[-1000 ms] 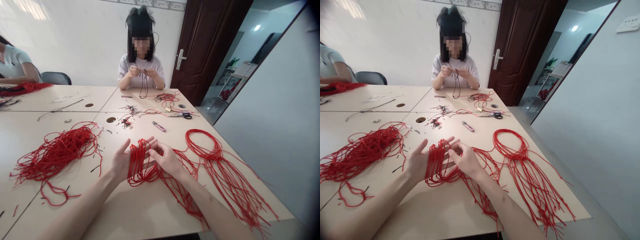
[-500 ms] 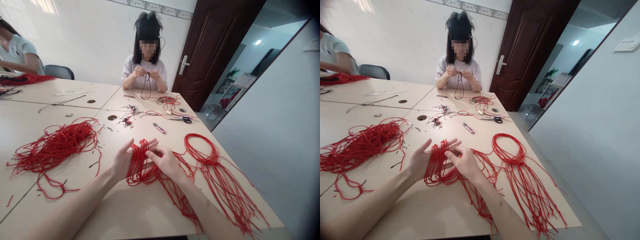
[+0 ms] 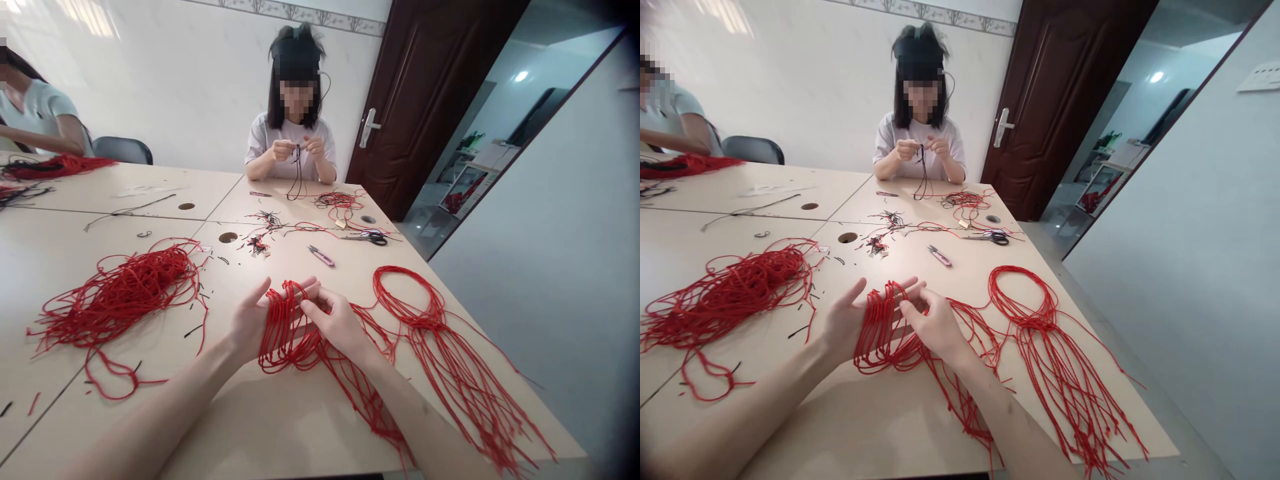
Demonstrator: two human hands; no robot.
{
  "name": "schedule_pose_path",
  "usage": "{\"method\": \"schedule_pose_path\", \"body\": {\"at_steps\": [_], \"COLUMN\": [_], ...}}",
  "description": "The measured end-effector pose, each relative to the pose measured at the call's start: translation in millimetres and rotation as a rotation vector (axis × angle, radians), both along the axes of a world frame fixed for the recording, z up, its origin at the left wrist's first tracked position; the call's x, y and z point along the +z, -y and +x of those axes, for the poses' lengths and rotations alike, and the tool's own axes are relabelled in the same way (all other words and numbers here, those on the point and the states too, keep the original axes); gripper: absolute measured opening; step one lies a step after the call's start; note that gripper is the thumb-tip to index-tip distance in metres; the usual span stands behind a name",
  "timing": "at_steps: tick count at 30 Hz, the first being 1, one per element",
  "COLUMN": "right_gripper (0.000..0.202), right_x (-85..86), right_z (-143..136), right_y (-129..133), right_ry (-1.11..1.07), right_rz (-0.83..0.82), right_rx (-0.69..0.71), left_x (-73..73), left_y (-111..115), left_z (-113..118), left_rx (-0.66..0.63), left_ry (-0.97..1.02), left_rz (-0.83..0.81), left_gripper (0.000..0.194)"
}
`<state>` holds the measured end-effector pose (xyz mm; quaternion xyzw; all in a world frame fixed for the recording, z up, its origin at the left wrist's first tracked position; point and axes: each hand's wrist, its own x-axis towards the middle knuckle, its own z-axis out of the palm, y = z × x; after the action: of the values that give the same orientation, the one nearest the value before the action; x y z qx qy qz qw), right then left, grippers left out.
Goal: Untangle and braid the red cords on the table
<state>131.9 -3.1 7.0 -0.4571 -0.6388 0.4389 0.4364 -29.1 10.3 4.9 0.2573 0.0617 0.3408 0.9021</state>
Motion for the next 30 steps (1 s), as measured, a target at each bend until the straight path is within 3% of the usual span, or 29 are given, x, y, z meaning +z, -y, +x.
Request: {"method": "schedule_pose_path", "body": {"at_steps": [11, 19, 24, 30], "right_gripper": [0.017, 0.025, 0.019, 0.018], "right_x": [0.0, 3.8, 5.5, 14.2], "right_z": [-1.1, 1.9, 1.8, 7.4], "right_y": [2.4, 2.8, 5.8, 9.0], "right_ry": [0.088, 0.096, 0.133, 0.083], "right_rz": [-0.001, 0.073, 0.22, 0.176], "right_rx": [0.002, 0.031, -0.074, -0.224], "left_x": [-1.3, 0.6, 5.0, 5.1], "left_y": [-0.2, 0.7, 2.3, 2.3], "left_z": [-1.0, -2.7, -1.9, -2.2], "left_rx": [-0.02, 0.012, 0.033, 0.002], "left_ry": [-0.035, -0.037, -0.017, 0.04], "left_rz": [0.058, -0.021, -0.042, -0.072], "left_gripper": [0.061, 0.063, 0.062, 0.063]}}
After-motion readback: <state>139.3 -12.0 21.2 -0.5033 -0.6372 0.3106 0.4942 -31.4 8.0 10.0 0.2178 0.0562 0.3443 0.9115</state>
